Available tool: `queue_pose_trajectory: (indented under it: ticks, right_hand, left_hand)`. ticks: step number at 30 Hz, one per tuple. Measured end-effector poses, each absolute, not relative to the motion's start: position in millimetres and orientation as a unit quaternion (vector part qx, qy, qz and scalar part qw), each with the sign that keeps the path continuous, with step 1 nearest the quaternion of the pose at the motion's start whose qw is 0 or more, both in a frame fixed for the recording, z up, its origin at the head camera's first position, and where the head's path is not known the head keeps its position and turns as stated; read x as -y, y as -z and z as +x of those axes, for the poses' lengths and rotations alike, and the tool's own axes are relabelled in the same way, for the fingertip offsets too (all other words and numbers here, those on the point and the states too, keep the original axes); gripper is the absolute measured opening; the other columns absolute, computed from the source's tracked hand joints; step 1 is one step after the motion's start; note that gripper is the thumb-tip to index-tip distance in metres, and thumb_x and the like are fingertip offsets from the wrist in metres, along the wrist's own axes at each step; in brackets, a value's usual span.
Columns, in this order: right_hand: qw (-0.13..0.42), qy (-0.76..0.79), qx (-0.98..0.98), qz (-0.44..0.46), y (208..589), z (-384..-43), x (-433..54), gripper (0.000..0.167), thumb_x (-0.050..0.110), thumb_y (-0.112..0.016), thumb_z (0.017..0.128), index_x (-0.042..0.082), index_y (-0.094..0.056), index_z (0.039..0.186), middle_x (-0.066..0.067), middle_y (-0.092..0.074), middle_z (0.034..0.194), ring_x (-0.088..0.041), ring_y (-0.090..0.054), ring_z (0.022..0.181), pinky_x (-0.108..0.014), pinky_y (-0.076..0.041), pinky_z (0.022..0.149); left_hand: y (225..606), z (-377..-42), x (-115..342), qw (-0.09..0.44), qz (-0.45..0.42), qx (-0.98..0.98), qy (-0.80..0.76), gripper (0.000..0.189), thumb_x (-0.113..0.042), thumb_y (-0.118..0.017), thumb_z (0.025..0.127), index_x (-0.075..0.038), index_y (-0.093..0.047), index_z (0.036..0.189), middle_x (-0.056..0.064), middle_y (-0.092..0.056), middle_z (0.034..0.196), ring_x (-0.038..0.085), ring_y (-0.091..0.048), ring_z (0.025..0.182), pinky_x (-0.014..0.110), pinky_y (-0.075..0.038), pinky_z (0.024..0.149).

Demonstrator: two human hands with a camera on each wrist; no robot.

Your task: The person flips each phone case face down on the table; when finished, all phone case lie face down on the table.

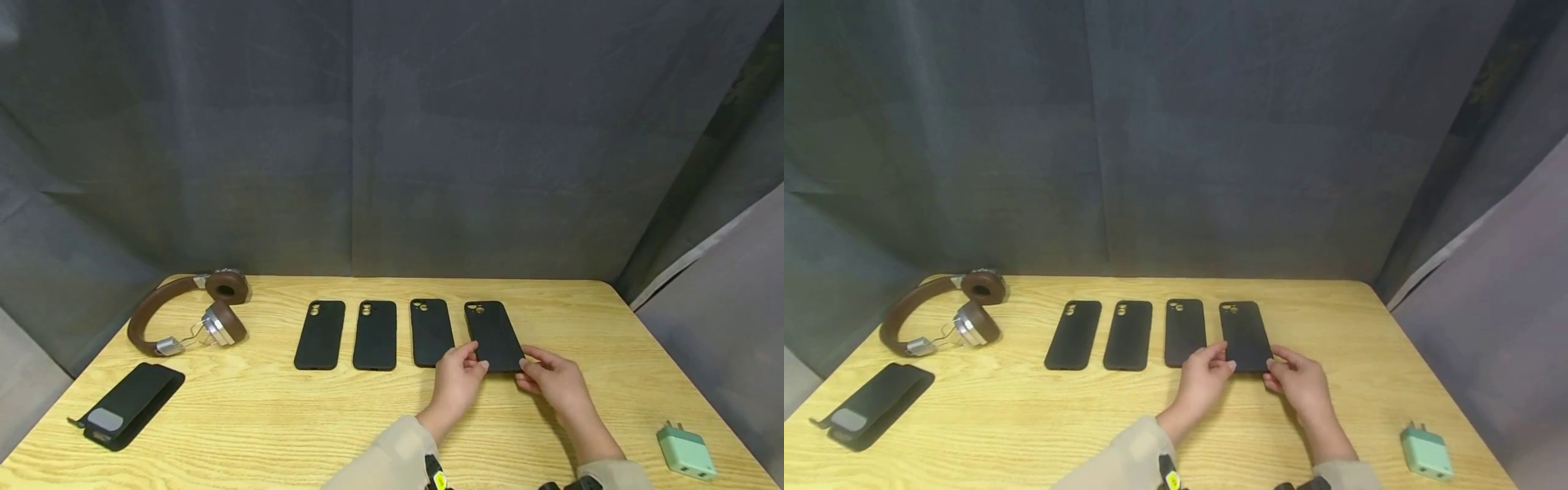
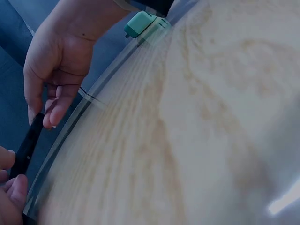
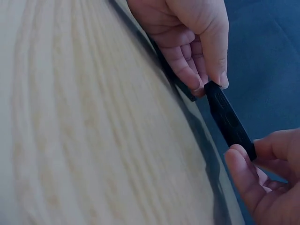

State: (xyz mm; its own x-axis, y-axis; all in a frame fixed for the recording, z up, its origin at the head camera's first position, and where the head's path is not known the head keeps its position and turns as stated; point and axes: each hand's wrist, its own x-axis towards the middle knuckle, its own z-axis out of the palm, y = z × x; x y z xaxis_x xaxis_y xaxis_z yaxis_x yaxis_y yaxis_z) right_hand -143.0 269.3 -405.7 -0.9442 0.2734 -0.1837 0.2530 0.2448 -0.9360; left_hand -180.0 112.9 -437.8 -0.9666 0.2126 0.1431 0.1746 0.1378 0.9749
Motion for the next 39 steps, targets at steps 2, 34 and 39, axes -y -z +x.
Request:
queue_pose_trajectory:
  ticks: [2,34,39]
  right_hand:
    - [0.002,-0.595,0.786,-0.169,408.4,-143.5,-270.0,0.044,0.004,-0.048,0.094,-0.010,-0.038,0.135,-0.011,-0.059,0.090,-0.004,-0.062,0.069,-0.020,-0.054,0.068]
    - [-0.017,-0.423,0.895,-0.141,426.0,-160.2,-270.2,0.059,0.022,-0.067,0.084,-0.001,-0.043,0.132,-0.001,-0.054,0.053,-0.012,-0.051,0.047,-0.026,-0.042,0.051]
    - [-0.017,-0.444,0.884,-0.144,429.3,-166.1,-268.5,0.060,0.020,-0.066,0.085,-0.001,-0.041,0.135,-0.002,-0.052,0.053,-0.011,-0.050,0.047,-0.023,-0.046,0.047]
  left_hand:
    - [439.7,-180.1,-112.6,0.022,0.135,-0.764,-0.631,0.036,-0.005,-0.065,0.085,0.005,-0.059,0.119,0.007,-0.056,0.093,0.004,-0.053,0.078,0.016,-0.049,0.068]
    - [441.6,-185.3,-122.6,-0.051,0.173,-0.915,-0.361,0.041,-0.021,-0.062,0.089,0.005,-0.055,0.121,0.010,-0.054,0.096,0.019,-0.062,0.088,0.021,-0.051,0.072]
    - [439.5,-188.9,-124.6,-0.060,0.147,-0.927,-0.340,0.035,-0.023,-0.063,0.088,0.001,-0.058,0.114,0.008,-0.055,0.087,0.019,-0.062,0.077,0.023,-0.051,0.065]
